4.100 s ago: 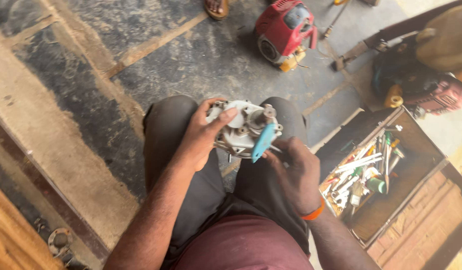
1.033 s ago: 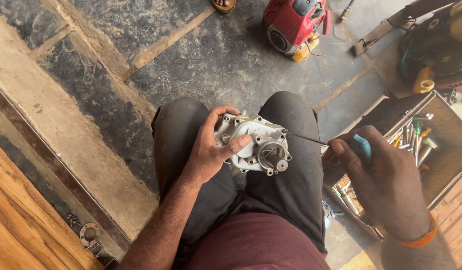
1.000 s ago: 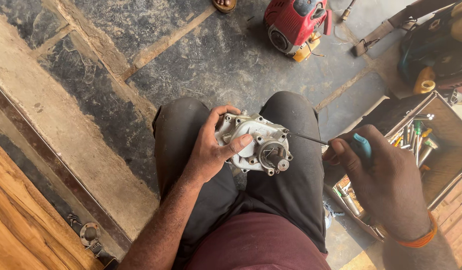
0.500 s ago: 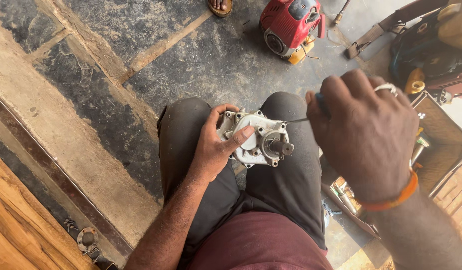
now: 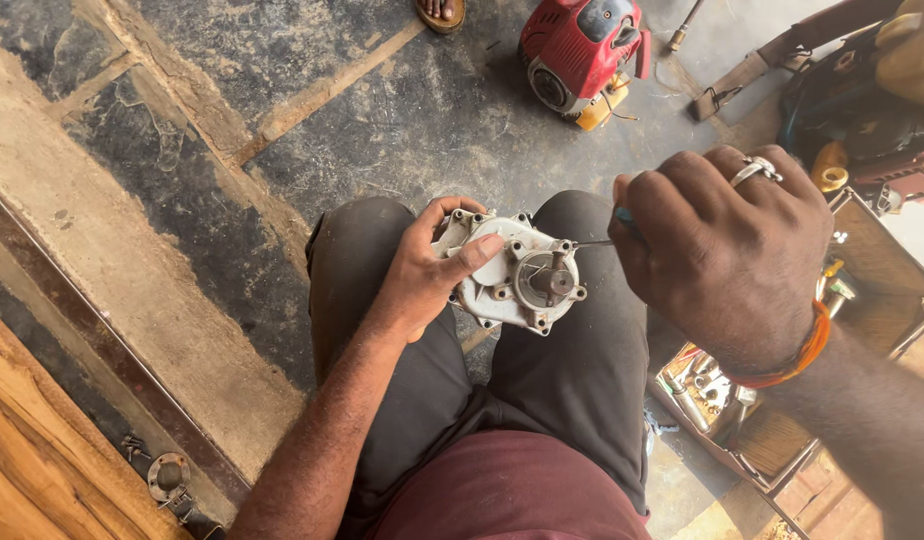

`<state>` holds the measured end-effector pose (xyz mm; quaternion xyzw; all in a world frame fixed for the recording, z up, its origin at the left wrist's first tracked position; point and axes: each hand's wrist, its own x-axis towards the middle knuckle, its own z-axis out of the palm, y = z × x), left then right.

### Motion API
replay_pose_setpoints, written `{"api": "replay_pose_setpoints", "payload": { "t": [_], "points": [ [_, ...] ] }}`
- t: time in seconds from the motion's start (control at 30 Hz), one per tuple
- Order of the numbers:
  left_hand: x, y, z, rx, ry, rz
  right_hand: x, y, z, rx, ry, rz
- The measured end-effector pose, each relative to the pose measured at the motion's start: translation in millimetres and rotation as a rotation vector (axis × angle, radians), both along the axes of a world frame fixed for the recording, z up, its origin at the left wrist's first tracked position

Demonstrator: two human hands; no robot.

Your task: The person is sitting on the floor and using a screwdriver to adjust a mechanical part held on their lap. They then use pliers to remove a small metal clip from the part.

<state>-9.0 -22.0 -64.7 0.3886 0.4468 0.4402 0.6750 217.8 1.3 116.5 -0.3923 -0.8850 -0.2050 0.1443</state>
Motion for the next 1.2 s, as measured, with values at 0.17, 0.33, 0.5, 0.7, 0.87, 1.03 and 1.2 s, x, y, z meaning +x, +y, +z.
{"api": "replay_pose_setpoints", "payload": {
  "t": [0.17, 0.33, 0.5, 0.7, 0.87, 1.03, 1.2],
  "points": [
    [0, 6, 2, 0.003, -0.045, -0.047, 15, 17, 8, 0.030, -0.086, 0.261],
    [-7, 29, 16, 0.086, -0.080, -0.207, 23, 41, 13, 0.029, -0.038, 0.691],
    [-10, 43, 20, -0.012, -0.051, -0.221, 3, 41, 26, 0.232, -0.078, 0.464],
    [-6, 45, 9, -0.036, -0.004, -0.178, 6, 21, -16, -0.503, 0.659, 0.391],
    [-6, 49, 7, -0.075, -0.049, -0.195, 32, 30, -24, -0.782, 0.820, 0.406],
    [-6, 46, 7, -0.085, -0.015, -0.154, 18, 8, 11, -0.911, 0.831, -0.110],
    [-6, 45, 6, -0.058, 0.000, -0.163, 17, 27, 40, -0.827, 0.298, 0.174]
  ]
}}
